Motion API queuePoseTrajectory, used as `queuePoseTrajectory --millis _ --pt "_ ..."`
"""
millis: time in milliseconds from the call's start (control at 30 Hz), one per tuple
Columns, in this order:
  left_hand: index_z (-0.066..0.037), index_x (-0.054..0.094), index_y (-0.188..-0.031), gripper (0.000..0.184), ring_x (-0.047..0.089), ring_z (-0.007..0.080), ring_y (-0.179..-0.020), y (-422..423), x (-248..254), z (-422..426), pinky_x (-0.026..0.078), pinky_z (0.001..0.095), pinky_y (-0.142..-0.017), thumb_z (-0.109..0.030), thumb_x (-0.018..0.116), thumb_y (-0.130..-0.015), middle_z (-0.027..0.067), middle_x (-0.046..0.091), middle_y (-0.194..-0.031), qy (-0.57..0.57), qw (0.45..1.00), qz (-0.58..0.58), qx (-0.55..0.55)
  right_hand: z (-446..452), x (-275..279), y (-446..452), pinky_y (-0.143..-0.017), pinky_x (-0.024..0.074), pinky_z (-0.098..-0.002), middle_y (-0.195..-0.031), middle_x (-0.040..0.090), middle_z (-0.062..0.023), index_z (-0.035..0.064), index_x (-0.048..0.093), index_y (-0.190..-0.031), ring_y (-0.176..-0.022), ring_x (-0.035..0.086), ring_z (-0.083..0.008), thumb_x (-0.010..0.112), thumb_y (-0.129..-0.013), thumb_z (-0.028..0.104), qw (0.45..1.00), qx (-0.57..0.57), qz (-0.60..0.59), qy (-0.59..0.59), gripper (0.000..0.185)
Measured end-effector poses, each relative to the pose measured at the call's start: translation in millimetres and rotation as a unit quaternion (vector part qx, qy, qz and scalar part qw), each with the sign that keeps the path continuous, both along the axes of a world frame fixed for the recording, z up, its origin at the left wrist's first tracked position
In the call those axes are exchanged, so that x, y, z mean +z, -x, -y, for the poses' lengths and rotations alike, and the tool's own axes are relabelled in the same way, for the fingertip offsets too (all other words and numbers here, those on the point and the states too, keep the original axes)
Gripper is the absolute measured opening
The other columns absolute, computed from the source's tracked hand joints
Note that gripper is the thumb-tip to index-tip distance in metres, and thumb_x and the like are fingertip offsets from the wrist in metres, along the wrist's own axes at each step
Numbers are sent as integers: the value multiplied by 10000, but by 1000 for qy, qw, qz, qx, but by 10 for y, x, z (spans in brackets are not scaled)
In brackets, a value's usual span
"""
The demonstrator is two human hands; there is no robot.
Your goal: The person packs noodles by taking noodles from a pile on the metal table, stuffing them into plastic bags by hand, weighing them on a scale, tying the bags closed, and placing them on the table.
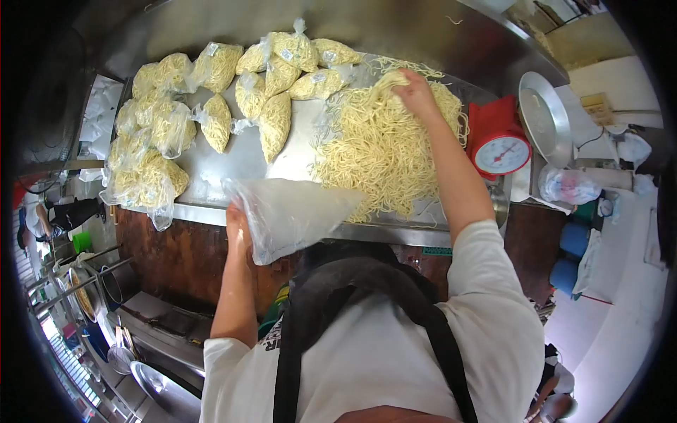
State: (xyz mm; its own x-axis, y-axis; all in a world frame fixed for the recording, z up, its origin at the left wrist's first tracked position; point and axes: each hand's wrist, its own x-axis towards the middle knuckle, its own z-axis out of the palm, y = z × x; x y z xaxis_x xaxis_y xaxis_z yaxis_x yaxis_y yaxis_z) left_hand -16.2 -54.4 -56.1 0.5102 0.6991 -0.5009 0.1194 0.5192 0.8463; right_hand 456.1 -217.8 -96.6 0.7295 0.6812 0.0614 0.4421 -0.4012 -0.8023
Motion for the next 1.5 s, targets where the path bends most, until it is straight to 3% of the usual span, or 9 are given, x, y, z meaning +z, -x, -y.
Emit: queuePoseTrajectory --millis 300,467,633,833,967,1100,1200,1433,1500 --pt "-46 608 -1137 221 575 103 -685 -1354 208 -1027 465 247 -544 -145 592 -940 14 647 -898 -190 981 -1 -28 511 3197 217 -746 519 -295 -957 665 -144 3 639 -1141 -879 642 -216 510 -920 114 864 -158 454 -151 278" --pt "-13 681 -949 267 574 141 -610 -2429 564 -1369 460 327 -534 -257 716 -846 87 656 -739 -421 906 -38 -22 645 4352 631 -745 538 -333 -1012 670 -134 26 632 -1127 -888 651 -237 479 -963 189 896 131 131 -403 277" --pt "-20 692 -912 262 562 141 -591 -2921 1097 -794 444 312 -557 -263 735 -821 86 658 -710 -420 903 82 -23 477 3289 702 -720 529 -315 -830 700 -68 18 679 -975 -745 645 -153 651 -797 23 962 9 219 -163 181" --pt "-57 687 -929 141 593 207 -564 -2136 1681 258 469 321 -531 -130 711 -811 84 655 -728 -577 795 162 -90 18 1975 1584 -857 524 -286 -1193 639 -65 65 582 -1273 -975 649 -174 646 -904 112 959 147 -101 -222 378" --pt "-31 666 -930 157 680 298 -730 -1367 1208 557 552 351 -664 -16 715 -782 147 691 -860 -645 667 220 -302 -217 1917 1951 -809 552 -305 -1191 633 -84 51 552 -1299 -997 646 -193 673 -903 151 794 -36 -493 -353 427" --pt "-24 640 -937 130 657 346 -739 -1064 414 649 533 385 -676 -34 680 -814 177 663 -831 -580 777 62 -237 -736 734 1892 -828 549 -417 -1180 627 -156 30 542 -1301 -1044 638 -246 661 -905 201 709 -1 -683 -177 447" --pt "-13 613 -952 132 628 367 -728 -902 -217 386 507 407 -672 -63 656 -838 195 633 -803 -484 853 -73 -182 -442 -2 2045 -932 481 -472 -1137 624 -210 38 561 -1287 -1080 608 -319 628 -886 221 967 224 98 67 446" --pt "-4 567 -1028 132 617 255 -685 -815 -913 539 487 362 -656 -83 595 -926 155 597 -762 -390 893 -99 -200 -900 -812 2101 -801 518 -435 -1039 615 -193 91 513 -1366 -905 615 -255 575 -889 138 915 272 2 297 483" --pt "-7 560 -1050 127 626 222 -701 -888 -612 709 496 345 -663 -75 576 -944 139 602 -776 -347 912 -64 -211 -1088 -772 2082 -695 518 -443 -873 604 -144 90 591 -1239 -799 597 -255 499 -952 274 938 232 -234 106 353"
